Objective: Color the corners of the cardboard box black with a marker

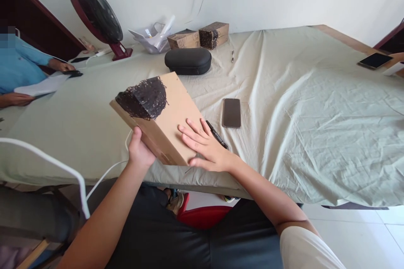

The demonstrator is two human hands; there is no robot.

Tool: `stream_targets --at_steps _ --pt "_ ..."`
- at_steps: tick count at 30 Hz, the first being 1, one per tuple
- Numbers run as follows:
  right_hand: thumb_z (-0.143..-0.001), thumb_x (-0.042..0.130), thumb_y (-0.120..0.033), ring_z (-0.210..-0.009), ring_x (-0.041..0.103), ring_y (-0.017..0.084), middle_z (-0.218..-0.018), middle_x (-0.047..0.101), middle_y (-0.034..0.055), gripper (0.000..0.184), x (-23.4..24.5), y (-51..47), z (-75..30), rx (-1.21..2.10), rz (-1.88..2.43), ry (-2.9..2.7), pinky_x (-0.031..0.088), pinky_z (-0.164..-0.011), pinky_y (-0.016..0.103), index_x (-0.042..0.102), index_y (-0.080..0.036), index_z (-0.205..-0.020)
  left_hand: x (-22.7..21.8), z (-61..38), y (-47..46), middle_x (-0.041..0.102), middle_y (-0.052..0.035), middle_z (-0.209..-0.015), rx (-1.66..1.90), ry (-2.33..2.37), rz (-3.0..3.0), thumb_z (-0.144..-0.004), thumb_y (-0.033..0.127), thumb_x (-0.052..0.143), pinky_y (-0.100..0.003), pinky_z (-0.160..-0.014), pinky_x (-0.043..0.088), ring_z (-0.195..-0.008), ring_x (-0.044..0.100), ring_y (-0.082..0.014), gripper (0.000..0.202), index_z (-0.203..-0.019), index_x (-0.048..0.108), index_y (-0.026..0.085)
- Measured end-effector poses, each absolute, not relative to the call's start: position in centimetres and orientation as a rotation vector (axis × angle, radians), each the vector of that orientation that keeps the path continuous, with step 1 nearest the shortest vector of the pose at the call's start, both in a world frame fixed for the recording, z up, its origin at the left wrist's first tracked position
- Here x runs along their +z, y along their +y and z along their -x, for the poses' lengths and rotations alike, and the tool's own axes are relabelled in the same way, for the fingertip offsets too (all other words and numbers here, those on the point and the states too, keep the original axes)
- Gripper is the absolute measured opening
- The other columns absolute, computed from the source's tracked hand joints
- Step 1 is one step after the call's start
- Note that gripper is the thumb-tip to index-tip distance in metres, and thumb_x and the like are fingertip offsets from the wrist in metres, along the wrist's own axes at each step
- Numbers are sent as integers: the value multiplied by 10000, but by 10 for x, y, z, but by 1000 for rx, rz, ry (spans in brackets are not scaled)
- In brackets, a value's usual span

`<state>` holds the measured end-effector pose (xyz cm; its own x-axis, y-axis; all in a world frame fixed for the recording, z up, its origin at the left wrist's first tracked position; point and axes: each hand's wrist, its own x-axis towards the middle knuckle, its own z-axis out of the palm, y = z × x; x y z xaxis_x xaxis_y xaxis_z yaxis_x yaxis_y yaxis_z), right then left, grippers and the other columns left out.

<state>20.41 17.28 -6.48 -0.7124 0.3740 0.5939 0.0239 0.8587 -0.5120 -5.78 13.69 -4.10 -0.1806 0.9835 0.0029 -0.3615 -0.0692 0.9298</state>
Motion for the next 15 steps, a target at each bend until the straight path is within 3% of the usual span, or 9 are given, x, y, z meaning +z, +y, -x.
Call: stream_targets --at_steps 2,3,5,7,8,10,13,15 --pt "-1113 397 -609 -1739 16 290 -1865 149 -46 793 -64 172 -204 691 364 -2268 -47 -1376 669 -98 -520 -1726 -43 51 136 761 -94 -1336 1644 1086 -914 -730 827 798 -501 -1186 522 -1464 588 -381 842 -1380 700 299" --pt "-1097 449 -622 -1735 -60 292 -1878 32 -33 872 -64 171 -204 716 439 -2225 -46 -1378 659 -136 -485 -1729 -43 49 135 762 -89 -1326 1680 1110 -974 -721 793 833 -481 -1182 524 -1448 601 -374 831 -1376 700 300" --pt "-931 701 -733 -1714 -169 344 -1857 -188 39 1267 -66 172 -204 787 618 -2081 -18 -1377 657 -222 -387 -1726 -42 46 133 741 -90 -1365 1666 1135 -1140 -750 730 858 -455 -1180 521 -1443 604 -369 797 -1400 685 303" --pt "-685 885 -806 -1719 -125 392 -1836 -245 126 1635 -67 174 -202 932 712 -1886 56 -1378 658 -301 -321 -1702 -41 47 131 698 -104 -1449 1605 1162 -1289 -821 691 824 -457 -1191 512 -1466 581 -381 753 -1443 664 298" --pt "-632 908 -817 -1730 -23 397 -1848 -178 162 1695 -67 175 -202 1031 710 -1785 125 -1376 654 -313 -316 -1696 -40 49 131 669 -110 -1499 1585 1174 -1339 -847 685 803 -461 -1209 498 -1497 552 -389 745 -1464 655 294" --pt "-666 899 -801 -1696 259 382 -1851 106 199 1609 -64 178 -203 1205 672 -1600 295 -1346 625 -214 -332 -1729 -39 53 131 597 -101 -1602 1595 1183 -1393 -875 679 777 -458 -1282 426 -1586 454 -385 759 -1518 622 306" --pt "-690 916 -739 -1511 563 386 -1658 540 183 1298 -61 179 -208 1335 689 -1464 484 -1248 583 249 -312 -1718 -38 61 136 575 -59 -1637 1590 1134 -1382 -913 635 763 -460 -1347 322 -1626 416 -319 837 -1651 455 391" --pt "-647 956 -706 -1400 653 403 -1504 677 176 1124 -60 179 -213 1381 727 -1480 551 -1180 582 493 -266 -1572 -36 64 139 646 -62 -1560 1530 1096 -1322 -915 595 780 -509 -1320 362 -1563 512 -310 916 -1700 339 425"
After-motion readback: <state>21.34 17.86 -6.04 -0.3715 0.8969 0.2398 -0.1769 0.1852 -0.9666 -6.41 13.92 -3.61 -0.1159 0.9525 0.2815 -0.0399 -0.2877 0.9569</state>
